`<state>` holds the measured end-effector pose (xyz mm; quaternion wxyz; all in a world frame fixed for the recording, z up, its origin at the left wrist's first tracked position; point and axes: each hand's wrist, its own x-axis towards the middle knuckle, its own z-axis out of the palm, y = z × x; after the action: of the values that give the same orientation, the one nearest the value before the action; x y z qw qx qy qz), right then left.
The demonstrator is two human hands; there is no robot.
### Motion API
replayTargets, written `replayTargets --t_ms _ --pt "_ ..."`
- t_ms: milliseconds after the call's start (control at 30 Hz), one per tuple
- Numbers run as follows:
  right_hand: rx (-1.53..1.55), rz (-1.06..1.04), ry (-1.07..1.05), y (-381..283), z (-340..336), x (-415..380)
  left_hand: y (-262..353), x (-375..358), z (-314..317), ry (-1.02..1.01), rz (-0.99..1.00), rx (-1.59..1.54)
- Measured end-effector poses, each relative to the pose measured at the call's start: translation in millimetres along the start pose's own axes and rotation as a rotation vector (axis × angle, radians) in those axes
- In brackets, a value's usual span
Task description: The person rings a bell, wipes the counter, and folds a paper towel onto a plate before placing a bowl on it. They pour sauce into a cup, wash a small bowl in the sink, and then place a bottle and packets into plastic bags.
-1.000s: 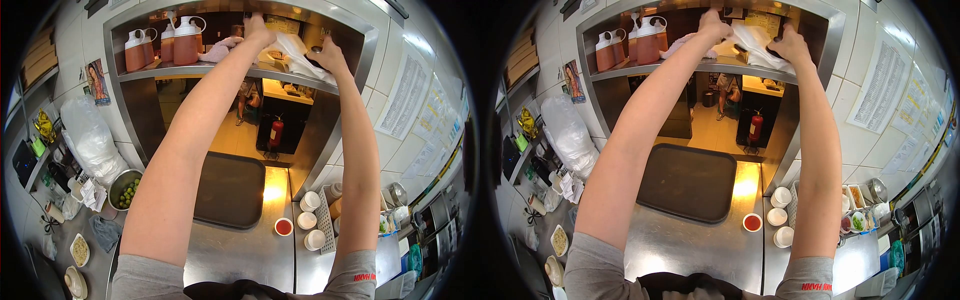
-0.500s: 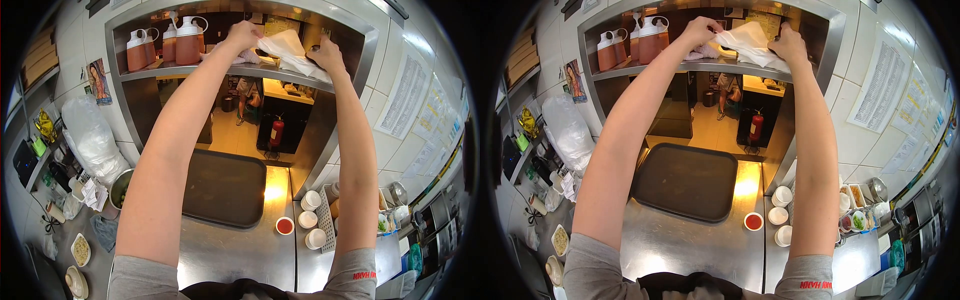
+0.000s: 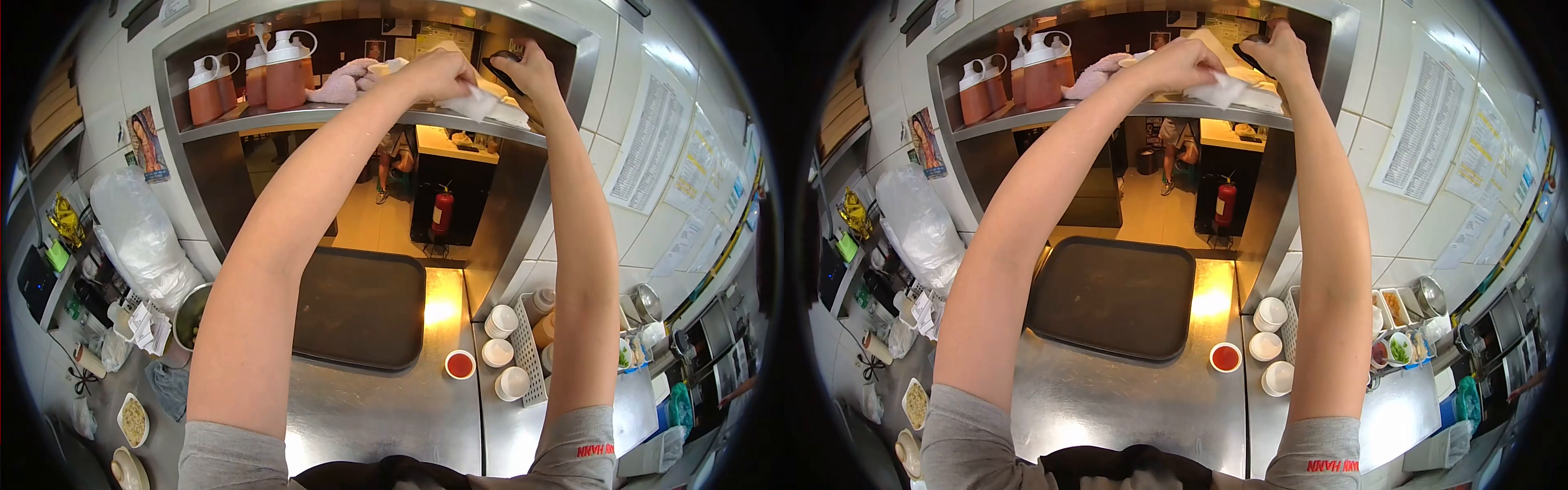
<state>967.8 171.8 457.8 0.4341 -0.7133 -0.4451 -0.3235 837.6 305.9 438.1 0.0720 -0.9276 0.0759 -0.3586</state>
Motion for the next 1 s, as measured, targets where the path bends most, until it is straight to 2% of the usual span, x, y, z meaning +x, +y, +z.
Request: replayTargets --t_ms 67,100,167,233,300,433,533,567,633,700,733,767,833,867,933,967,1000 --pt "0.040 -0.025 0.042 1.2 -2.2 -1.4 2.8 6.9 5.9 0.137 -0.174 -0.036" --pt "0.037 -0.022 0.045 1.1 -2.9 -2.0 3.7 11.5 8.9 0.136 -0.169 -0.038" --pt "0.047 -0.031 0.088 4.0 -4.3 -2.0 5.8 21.9 16.1 0.287 -0.381 -0.109" --pt "0.017 -0.046 0.112 8.9 -4.0 -1.2 6.1 32.0 22.7 0.313 -0.408 -0.103" --pt "0.096 0.039 0.098 9.7 -5.0 -2.0 9.0 39.7 26.0 0.275 -0.470 -0.157" --pt "0.073 0.030 0.139 15.4 -5.8 0.5 24.4 52.6 29.4 0.205 -0.508 -0.206" --pt "0.084 -0.038 0.141 22.9 -3.2 3.2 19.9 54.5 26.5 0.007 -0.264 -0.328" --pt "0.113 -0.025 0.118 20.0 -6.5 -1.1 8.2 55.2 21.9 0.007 -0.266 -0.328" --pt "0.148 -0.016 0.095 19.2 -6.8 -2.6 -13.2 44.8 8.1 0.219 -0.222 -0.303" --pt "0.113 -0.050 0.083 20.1 -4.6 -1.5 -17.4 21.6 -14.7 0.218 -0.279 -0.232" --pt "0.120 -0.055 0.082 17.7 -3.8 -0.6 -14.8 7.9 -26.6 0.044 -0.300 -0.270" --pt "0.070 -0.031 0.018 12.0 -5.9 -1.4 -21.5 -4.7 -26.2 0.046 -0.302 -0.263" --pt "0.026 -0.011 -0.044 5.2 -4.2 2.2 -37.8 -26.1 -16.3 -0.084 -0.166 -0.123" --pt "0.036 -0.013 -0.063 5.5 -1.0 7.5 -31.3 -29.1 -19.0 -0.085 -0.170 -0.117" --pt "0.050 -0.019 -0.082 4.9 7.2 15.9 -11.3 -25.3 -23.2 -0.230 -0.447 -0.150" --pt "0.087 0.029 -0.097 4.8 12.0 19.3 -10.4 -22.6 -19.7 -0.227 -0.451 -0.148" --pt "0.123 0.076 -0.113 1.5 15.0 21.0 -12.8 -20.3 -12.3 -0.176 -0.413 0.017"
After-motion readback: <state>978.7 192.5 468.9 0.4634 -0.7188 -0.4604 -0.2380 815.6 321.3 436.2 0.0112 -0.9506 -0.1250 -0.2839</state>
